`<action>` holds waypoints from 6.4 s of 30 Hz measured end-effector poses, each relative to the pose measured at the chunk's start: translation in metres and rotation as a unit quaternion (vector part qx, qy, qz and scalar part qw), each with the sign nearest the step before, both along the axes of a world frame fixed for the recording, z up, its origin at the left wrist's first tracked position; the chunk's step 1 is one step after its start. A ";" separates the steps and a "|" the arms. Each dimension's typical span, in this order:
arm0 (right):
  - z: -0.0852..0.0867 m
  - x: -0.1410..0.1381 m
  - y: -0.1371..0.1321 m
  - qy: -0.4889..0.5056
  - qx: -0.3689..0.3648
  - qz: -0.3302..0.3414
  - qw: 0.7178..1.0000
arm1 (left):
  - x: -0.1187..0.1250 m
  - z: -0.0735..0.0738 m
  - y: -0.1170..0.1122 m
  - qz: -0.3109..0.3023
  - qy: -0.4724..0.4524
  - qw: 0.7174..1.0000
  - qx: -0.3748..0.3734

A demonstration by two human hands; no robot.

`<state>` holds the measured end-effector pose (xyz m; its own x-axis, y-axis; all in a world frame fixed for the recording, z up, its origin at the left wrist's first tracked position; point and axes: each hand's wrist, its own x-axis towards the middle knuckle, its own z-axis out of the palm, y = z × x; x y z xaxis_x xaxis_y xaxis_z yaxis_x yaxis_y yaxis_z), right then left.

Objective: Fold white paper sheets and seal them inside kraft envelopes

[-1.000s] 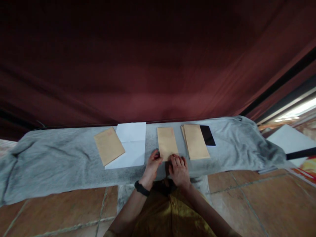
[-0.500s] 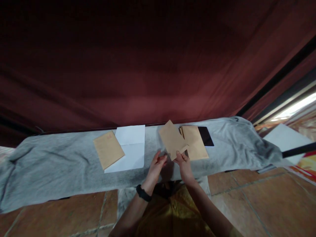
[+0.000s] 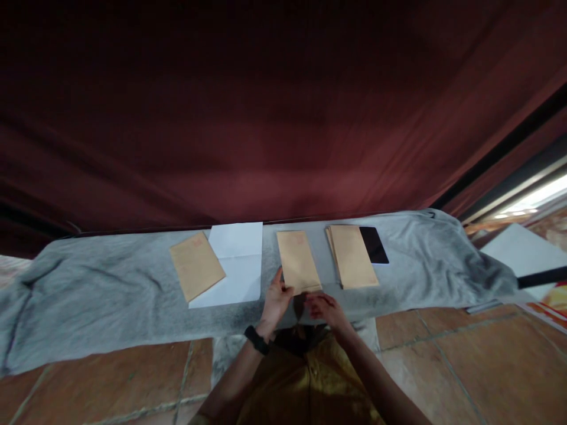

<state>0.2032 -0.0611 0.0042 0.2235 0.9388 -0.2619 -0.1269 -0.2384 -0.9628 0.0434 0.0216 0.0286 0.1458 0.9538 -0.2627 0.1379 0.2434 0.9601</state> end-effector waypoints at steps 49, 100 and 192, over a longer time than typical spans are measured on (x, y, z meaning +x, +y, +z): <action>-0.003 0.002 -0.021 -0.633 0.199 0.146 0.734 | 0.037 -0.026 0.067 -0.219 0.371 0.833 0.348; 0.024 0.017 0.031 -0.479 -0.120 0.036 0.869 | -0.017 -0.026 -0.016 -0.168 0.281 0.845 0.423; -0.012 0.010 -0.026 -0.625 0.194 0.121 0.746 | -0.015 -0.023 -0.066 -0.287 0.472 0.692 0.465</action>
